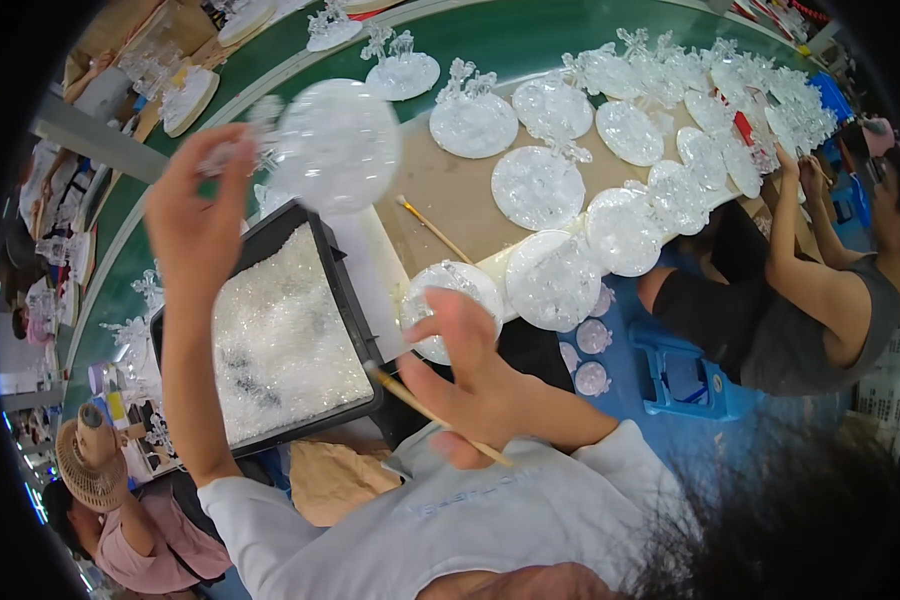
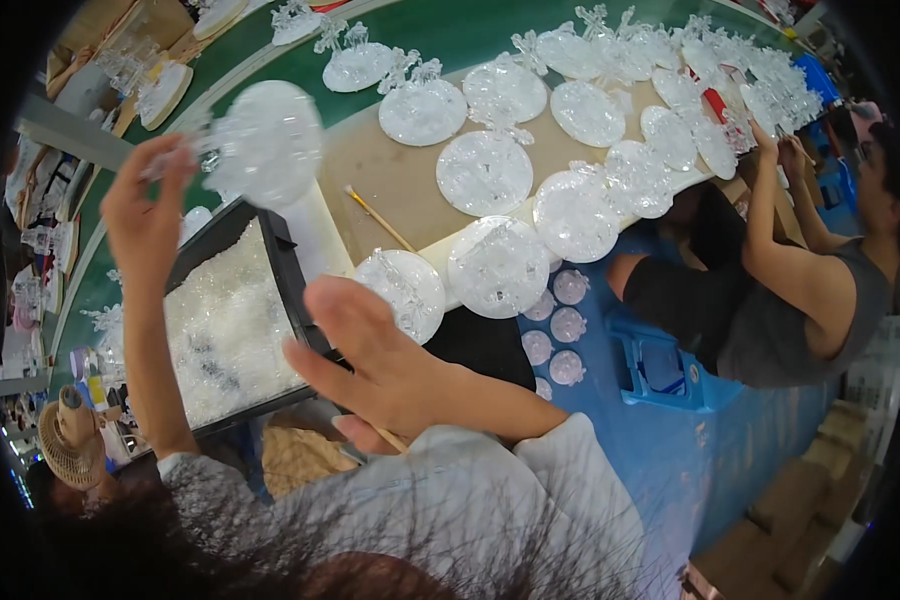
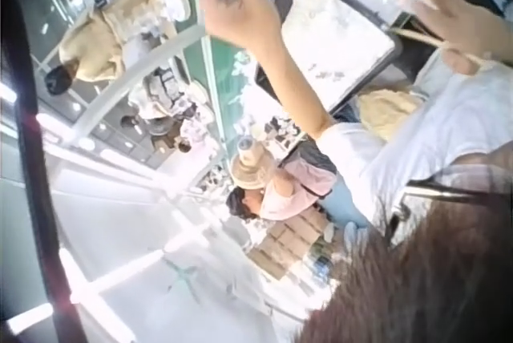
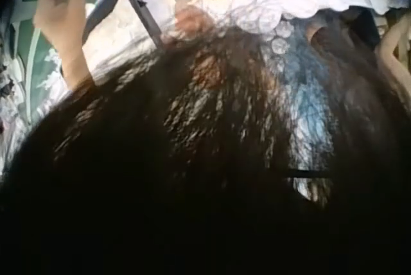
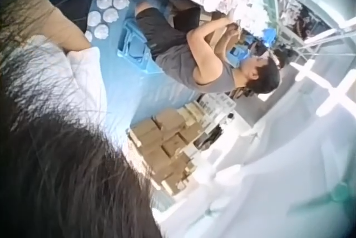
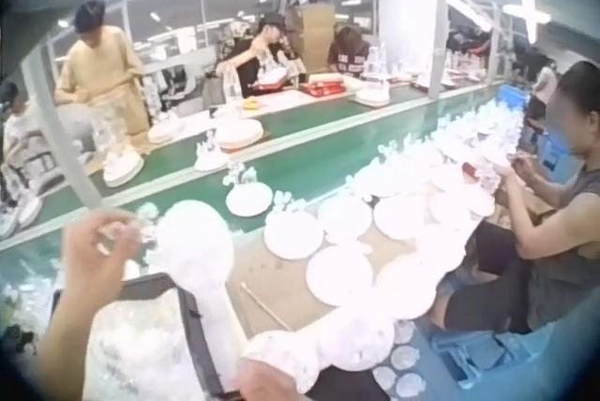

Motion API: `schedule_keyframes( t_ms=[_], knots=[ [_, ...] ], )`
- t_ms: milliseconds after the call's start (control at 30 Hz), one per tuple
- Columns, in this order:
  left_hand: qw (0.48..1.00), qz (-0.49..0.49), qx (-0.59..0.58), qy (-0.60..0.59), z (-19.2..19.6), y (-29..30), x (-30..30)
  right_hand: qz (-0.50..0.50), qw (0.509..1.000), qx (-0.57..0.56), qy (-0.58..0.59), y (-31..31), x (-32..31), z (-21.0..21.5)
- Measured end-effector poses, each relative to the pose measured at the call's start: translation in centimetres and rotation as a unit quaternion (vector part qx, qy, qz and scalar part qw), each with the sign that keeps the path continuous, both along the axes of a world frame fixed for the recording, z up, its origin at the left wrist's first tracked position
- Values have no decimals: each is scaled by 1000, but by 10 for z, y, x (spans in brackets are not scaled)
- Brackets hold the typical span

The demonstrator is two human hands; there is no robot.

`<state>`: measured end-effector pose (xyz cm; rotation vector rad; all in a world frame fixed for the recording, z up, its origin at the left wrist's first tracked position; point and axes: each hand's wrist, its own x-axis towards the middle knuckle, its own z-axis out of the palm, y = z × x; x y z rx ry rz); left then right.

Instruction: Applying adhesive with a brush and coating plastic snowflake and cross ornaments with glitter at a factory assembly line.

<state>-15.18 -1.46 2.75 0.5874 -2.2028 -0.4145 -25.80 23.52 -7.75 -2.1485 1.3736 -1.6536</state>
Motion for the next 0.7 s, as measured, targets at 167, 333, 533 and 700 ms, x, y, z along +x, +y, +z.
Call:
schedule_keyframes(
  t_ms=[167,333,533,700],
  knots=[
    [994,55,-17,92,10,-16,78,80,981,-113,-135,-38,19,4],
    [982,175,-59,43,2,-21,172,168,943,-135,-254,-71,45,3],
    [985,159,-29,54,-51,-9,153,109,923,-35,-366,-101,72,-4],
    [985,157,-63,13,-46,12,143,90,945,-35,-312,-110,75,-2]
  ],
)
